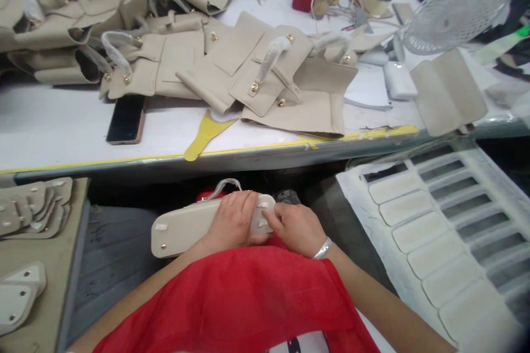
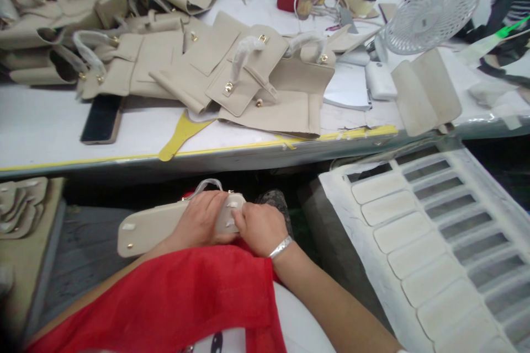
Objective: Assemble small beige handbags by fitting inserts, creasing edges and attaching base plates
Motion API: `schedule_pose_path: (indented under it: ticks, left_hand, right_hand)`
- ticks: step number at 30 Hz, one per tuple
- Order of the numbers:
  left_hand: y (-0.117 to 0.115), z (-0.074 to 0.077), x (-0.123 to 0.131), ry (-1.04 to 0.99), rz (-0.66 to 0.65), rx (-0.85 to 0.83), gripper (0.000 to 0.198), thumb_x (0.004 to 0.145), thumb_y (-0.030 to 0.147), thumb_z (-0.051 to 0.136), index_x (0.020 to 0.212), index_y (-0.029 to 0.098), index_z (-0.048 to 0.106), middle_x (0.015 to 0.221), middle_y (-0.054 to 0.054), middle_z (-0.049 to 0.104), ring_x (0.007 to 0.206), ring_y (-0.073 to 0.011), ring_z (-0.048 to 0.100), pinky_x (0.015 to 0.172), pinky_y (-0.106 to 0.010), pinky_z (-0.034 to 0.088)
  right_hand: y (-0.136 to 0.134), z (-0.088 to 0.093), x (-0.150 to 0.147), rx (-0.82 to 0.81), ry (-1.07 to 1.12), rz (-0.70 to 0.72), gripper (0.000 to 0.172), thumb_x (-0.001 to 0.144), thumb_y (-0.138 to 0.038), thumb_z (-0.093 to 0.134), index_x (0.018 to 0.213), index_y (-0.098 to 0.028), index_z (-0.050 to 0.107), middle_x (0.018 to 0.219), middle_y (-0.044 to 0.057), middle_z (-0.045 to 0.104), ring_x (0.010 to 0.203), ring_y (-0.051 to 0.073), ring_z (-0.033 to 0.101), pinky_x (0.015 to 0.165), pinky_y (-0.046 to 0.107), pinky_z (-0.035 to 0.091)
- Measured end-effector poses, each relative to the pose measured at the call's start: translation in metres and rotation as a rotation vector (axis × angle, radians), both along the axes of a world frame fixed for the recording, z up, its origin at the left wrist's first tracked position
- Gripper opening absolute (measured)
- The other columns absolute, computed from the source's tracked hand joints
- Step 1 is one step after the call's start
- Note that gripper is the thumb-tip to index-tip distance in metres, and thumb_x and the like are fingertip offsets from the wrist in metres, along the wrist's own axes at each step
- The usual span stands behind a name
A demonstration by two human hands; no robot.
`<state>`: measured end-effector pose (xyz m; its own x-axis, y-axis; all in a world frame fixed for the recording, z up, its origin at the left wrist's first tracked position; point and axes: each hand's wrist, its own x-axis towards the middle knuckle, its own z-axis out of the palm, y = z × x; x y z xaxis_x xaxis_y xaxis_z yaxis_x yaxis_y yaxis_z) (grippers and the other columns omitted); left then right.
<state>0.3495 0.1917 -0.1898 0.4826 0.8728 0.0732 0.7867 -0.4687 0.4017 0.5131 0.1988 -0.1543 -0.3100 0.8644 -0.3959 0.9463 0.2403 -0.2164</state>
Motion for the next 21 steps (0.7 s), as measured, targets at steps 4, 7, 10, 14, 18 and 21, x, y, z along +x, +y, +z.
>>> schedule_pose_path:
  ticks: [4,7,10,14,18,21]
  left_hand:
    - [0.001,-0.001,0.000,0.003,-0.010,0.011,0.059,0.067,0.050,0.057,0.108,0.009,0.048,0.100,-0.015,0.055,0.094,-0.0291,0.050,0.082,-0.041,0.040]
    - [0.002,-0.002,-0.001,-0.004,-0.018,0.018,0.058,0.069,0.050,0.055,0.109,0.009,0.047,0.100,-0.015,0.055,0.093,-0.0290,0.050,0.081,-0.041,0.040]
    - [0.002,-0.002,-0.001,-0.010,-0.038,0.029,0.057,0.070,0.049,0.054,0.109,0.009,0.047,0.101,-0.016,0.055,0.094,-0.0289,0.049,0.082,-0.041,0.039]
    - [0.003,-0.003,-0.002,-0.018,-0.039,0.027,0.055,0.071,0.049,0.053,0.110,0.011,0.046,0.101,-0.015,0.055,0.093,-0.0284,0.049,0.083,-0.040,0.038]
    - [0.003,-0.005,-0.004,-0.015,-0.050,0.051,0.059,0.071,0.052,0.053,0.111,0.009,0.046,0.101,-0.016,0.055,0.094,-0.0289,0.049,0.084,-0.040,0.037]
    - [0.003,-0.006,-0.005,-0.018,-0.053,0.067,0.064,0.071,0.057,0.053,0.110,0.007,0.047,0.101,-0.017,0.055,0.094,-0.0295,0.049,0.083,-0.041,0.038]
  right_hand:
    - [0.000,0.000,-0.001,-0.007,-0.023,-0.001,0.042,0.090,-0.042,0.030,0.074,-0.020,0.062,0.072,0.006,0.068,0.066,0.020,0.063,0.053,0.027,0.030]
    - [-0.001,0.000,-0.003,-0.026,-0.038,-0.019,0.042,0.090,-0.042,0.029,0.078,-0.019,0.062,0.074,0.007,0.068,0.068,0.021,0.063,0.054,0.027,0.031]
    - [0.000,0.000,-0.004,-0.040,-0.055,-0.027,0.042,0.090,-0.043,0.030,0.077,-0.019,0.063,0.074,0.008,0.068,0.067,0.021,0.063,0.053,0.027,0.031]
    - [0.005,-0.001,0.001,-0.061,-0.053,-0.033,0.050,0.088,-0.053,0.029,0.071,-0.019,0.062,0.069,0.008,0.066,0.063,0.021,0.061,0.051,0.027,0.026]
    - [0.014,-0.012,0.011,-0.125,0.049,-0.160,0.055,0.077,-0.069,0.037,0.066,-0.019,0.056,0.060,0.004,0.061,0.054,0.015,0.054,0.047,0.026,0.022]
    - [0.021,-0.025,0.013,-0.193,0.211,-0.250,0.054,0.067,-0.073,0.048,0.065,-0.019,0.050,0.058,0.000,0.056,0.051,0.011,0.047,0.045,0.024,0.022]
